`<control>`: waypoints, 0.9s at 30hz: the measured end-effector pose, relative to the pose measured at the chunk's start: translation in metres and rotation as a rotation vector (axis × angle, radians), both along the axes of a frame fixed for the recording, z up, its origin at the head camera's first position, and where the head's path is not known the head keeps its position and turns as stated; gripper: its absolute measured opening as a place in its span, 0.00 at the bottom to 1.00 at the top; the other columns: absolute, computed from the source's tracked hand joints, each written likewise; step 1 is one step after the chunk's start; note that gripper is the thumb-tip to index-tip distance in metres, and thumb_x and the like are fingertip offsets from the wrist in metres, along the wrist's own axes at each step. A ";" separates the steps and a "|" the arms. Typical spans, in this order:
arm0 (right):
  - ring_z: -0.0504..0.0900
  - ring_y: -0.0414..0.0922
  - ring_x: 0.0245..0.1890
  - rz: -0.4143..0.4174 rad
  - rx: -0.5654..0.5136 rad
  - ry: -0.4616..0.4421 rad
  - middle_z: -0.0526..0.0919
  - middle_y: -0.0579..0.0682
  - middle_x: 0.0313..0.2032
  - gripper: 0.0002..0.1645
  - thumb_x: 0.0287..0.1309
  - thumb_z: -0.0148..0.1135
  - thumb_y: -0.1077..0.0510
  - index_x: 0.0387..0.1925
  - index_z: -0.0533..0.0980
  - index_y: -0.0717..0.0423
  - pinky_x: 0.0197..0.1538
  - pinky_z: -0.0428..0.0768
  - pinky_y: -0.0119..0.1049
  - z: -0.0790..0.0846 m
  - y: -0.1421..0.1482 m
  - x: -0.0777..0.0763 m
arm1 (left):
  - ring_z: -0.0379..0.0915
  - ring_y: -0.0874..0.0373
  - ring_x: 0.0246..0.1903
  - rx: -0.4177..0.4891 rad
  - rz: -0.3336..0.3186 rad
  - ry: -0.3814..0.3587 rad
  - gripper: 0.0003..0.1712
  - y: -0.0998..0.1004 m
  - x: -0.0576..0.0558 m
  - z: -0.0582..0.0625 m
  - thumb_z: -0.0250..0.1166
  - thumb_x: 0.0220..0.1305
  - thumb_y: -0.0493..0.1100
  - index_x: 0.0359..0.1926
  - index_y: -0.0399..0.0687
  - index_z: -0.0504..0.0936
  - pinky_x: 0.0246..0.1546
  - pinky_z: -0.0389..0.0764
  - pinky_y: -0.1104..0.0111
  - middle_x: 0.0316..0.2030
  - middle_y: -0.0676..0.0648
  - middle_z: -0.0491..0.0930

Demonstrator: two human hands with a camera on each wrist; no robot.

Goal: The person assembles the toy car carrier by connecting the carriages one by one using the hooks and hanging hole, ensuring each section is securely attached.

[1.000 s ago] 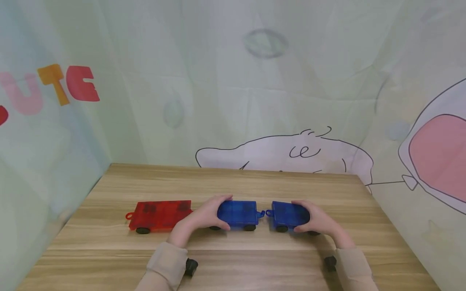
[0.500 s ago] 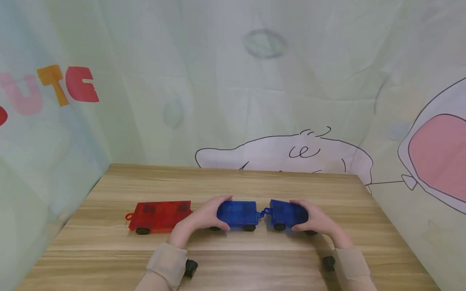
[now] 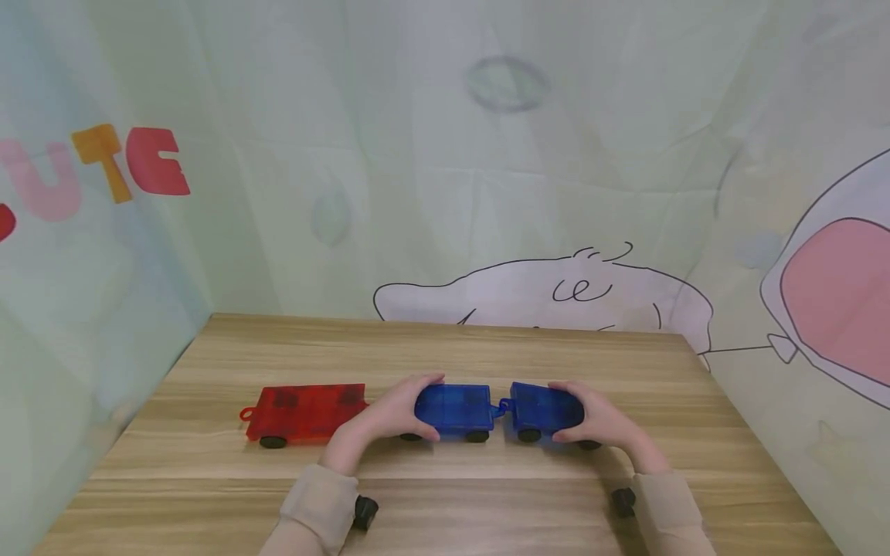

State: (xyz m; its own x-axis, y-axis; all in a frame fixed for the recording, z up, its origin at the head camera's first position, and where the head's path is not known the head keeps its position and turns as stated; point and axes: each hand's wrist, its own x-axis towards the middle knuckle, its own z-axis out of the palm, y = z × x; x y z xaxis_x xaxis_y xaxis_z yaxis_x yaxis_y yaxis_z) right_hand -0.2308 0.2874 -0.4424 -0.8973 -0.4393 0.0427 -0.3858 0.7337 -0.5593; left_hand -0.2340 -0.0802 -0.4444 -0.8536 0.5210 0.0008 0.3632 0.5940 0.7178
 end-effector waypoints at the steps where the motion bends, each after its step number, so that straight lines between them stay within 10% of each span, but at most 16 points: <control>1: 0.73 0.62 0.58 0.001 0.000 0.001 0.73 0.66 0.61 0.52 0.38 0.79 0.48 0.64 0.68 0.64 0.57 0.73 0.57 0.000 0.000 0.000 | 0.60 0.39 0.67 0.002 -0.001 0.000 0.53 0.000 0.000 0.000 0.78 0.47 0.46 0.71 0.39 0.61 0.65 0.65 0.41 0.68 0.39 0.67; 27: 0.72 0.64 0.60 0.012 -0.002 -0.014 0.72 0.67 0.62 0.51 0.39 0.78 0.48 0.64 0.68 0.64 0.58 0.72 0.61 0.001 -0.003 0.001 | 0.60 0.39 0.68 0.013 -0.007 -0.003 0.53 -0.001 0.000 0.000 0.78 0.47 0.46 0.71 0.38 0.61 0.66 0.65 0.41 0.68 0.39 0.67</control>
